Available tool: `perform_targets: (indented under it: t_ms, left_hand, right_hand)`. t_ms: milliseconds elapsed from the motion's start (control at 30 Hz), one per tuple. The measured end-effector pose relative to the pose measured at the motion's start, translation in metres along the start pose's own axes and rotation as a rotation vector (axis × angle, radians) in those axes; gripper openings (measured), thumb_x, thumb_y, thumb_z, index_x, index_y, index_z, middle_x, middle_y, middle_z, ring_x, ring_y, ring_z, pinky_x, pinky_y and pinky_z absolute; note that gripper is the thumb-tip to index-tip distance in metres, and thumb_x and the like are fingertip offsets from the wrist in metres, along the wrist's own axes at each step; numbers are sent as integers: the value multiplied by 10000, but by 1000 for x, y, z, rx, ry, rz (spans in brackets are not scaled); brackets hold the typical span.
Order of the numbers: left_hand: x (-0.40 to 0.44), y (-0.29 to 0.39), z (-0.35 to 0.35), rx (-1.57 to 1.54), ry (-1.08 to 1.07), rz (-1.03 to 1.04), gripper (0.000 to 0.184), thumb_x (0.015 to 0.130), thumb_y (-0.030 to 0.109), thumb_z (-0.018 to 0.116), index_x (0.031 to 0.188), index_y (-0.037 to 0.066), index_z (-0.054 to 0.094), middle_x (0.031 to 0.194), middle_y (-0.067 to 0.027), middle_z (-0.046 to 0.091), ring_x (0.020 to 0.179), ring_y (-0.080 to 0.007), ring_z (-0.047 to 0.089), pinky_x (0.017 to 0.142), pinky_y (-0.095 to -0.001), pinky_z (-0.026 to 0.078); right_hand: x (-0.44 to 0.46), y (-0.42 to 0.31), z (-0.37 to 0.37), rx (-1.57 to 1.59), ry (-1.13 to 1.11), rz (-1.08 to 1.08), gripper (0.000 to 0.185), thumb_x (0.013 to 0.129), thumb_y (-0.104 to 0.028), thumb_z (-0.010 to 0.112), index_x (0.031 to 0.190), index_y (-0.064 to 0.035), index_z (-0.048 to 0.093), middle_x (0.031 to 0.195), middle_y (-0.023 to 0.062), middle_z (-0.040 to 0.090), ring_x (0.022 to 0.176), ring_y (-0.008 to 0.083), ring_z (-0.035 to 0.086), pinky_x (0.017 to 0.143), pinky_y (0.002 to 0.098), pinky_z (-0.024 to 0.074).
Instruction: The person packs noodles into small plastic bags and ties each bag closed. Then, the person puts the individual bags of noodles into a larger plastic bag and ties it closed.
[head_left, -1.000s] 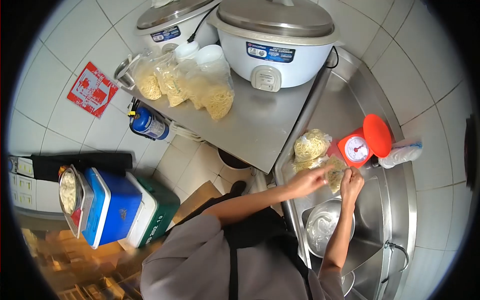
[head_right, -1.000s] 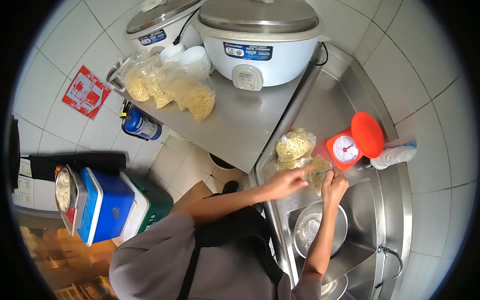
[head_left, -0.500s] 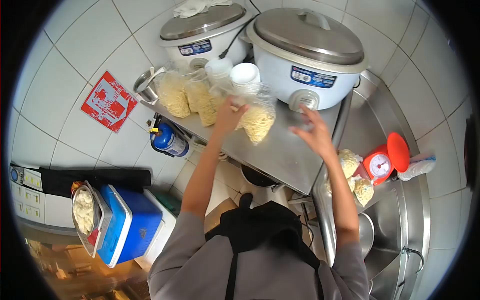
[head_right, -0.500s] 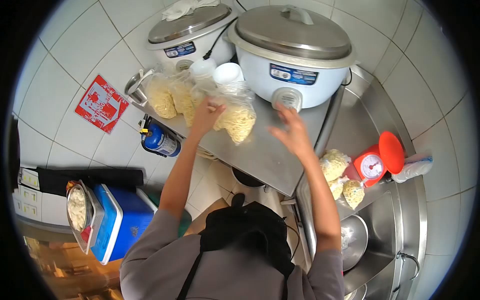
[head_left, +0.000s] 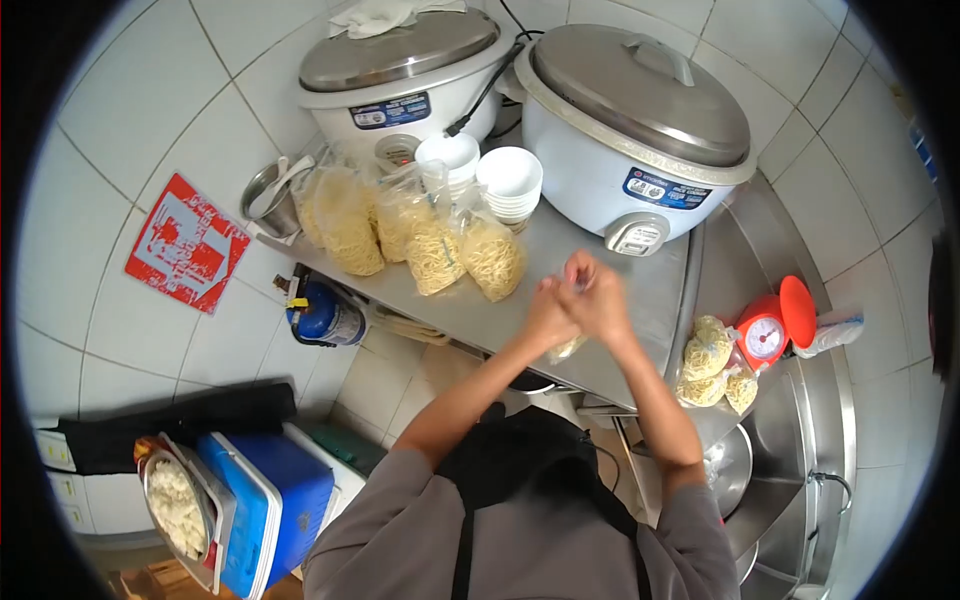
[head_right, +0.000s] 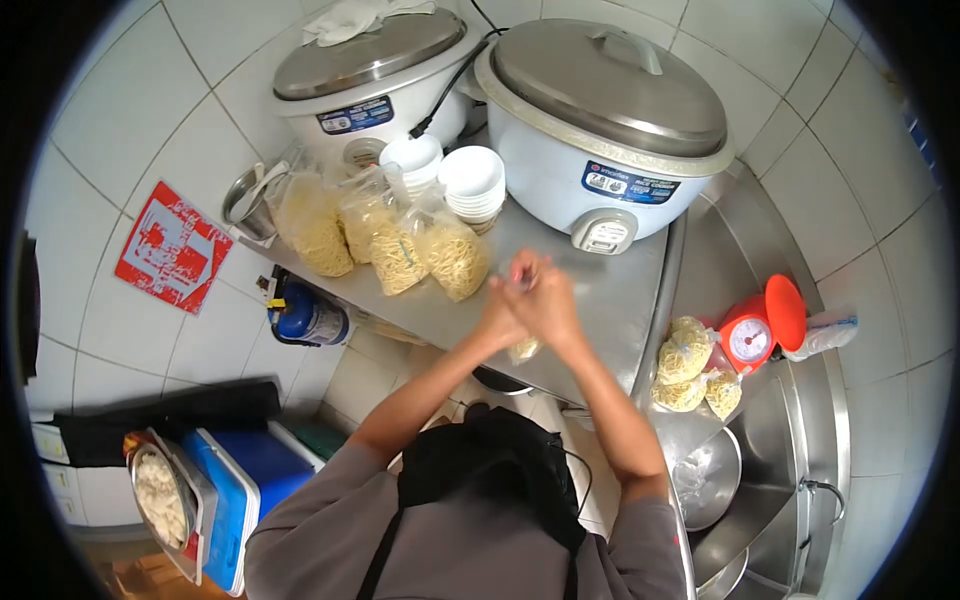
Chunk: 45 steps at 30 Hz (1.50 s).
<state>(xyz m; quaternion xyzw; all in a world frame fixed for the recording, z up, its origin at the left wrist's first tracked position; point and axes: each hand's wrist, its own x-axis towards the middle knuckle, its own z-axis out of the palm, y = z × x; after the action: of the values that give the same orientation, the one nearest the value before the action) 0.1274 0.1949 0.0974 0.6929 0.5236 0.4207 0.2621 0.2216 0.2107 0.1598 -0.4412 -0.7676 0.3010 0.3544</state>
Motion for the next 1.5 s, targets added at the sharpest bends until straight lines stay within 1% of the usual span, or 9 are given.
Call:
perform_targets:
  t_ms: [100,233,433,533,667,800,1033,1133,1500]
  left_hand:
    - [7,-5,30,-29,-233,-318,406,662,311,675,955,61,545,969,-107,575,939,-297,532,800,-401,418]
    - [-7,-18,45,112,188,228,269,659,225,641,857,52,583,881,-85,598,883,-259,553,762,-382,424]
    - [-7,20,30,311,-5,179,218,693,152,590,890,58,603,941,-76,602,932,-252,559,772,-396,428]
    - [-16,5,60,344,45,206,229,690,88,574,910,35,601,922,-78,595,938,-262,542,794,-399,410]
    - [-20,12,72,374,60,183,192,711,132,592,883,50,614,932,-61,597,996,-254,531,791,-402,395]
    - [-14,3,93,535,77,244,183,712,150,616,883,85,614,922,-39,594,1014,-250,521,804,-397,376]
    - [-12,21,66,351,-238,87,142,728,97,580,868,116,587,946,8,591,1038,-205,503,836,-370,364]
    - [-8,17,48,245,-265,148,144,754,72,557,895,98,565,980,-11,578,1045,-185,499,863,-369,357]
    - [2,46,-18,528,136,613,122,785,224,582,788,105,553,871,-34,508,861,-222,499,752,-342,361]
  right_hand:
    - [-18,-6,2,1,134,139,201,725,-131,708,744,-34,533,584,102,496,504,218,467,527,323,419]
    - [-36,32,10,29,213,27,137,781,-135,662,848,-28,609,615,111,542,505,195,479,532,290,430]
    - [-54,14,-39,406,199,84,206,833,-158,623,966,0,627,650,92,562,551,130,490,549,248,422]
    - [-61,7,-70,-49,48,316,214,817,-158,636,945,14,630,654,79,558,571,154,504,555,248,423]
    - [-81,-4,-80,-700,0,-351,476,634,-135,726,1084,-67,587,1034,83,567,933,246,506,787,368,417]
    - [-93,58,-44,-1419,-252,-193,455,775,-164,532,1220,-75,501,1087,127,556,1085,292,469,929,455,361]
    - [-80,94,-67,-24,-484,27,186,855,-198,427,710,-98,487,529,28,463,454,158,418,456,313,371]
    - [-81,76,-83,1094,-476,887,233,890,-203,389,674,-117,410,505,-4,376,404,120,306,413,283,268]
    - [-67,32,-70,1711,-233,763,328,954,-285,395,661,-144,355,552,-29,289,478,100,265,441,265,259]
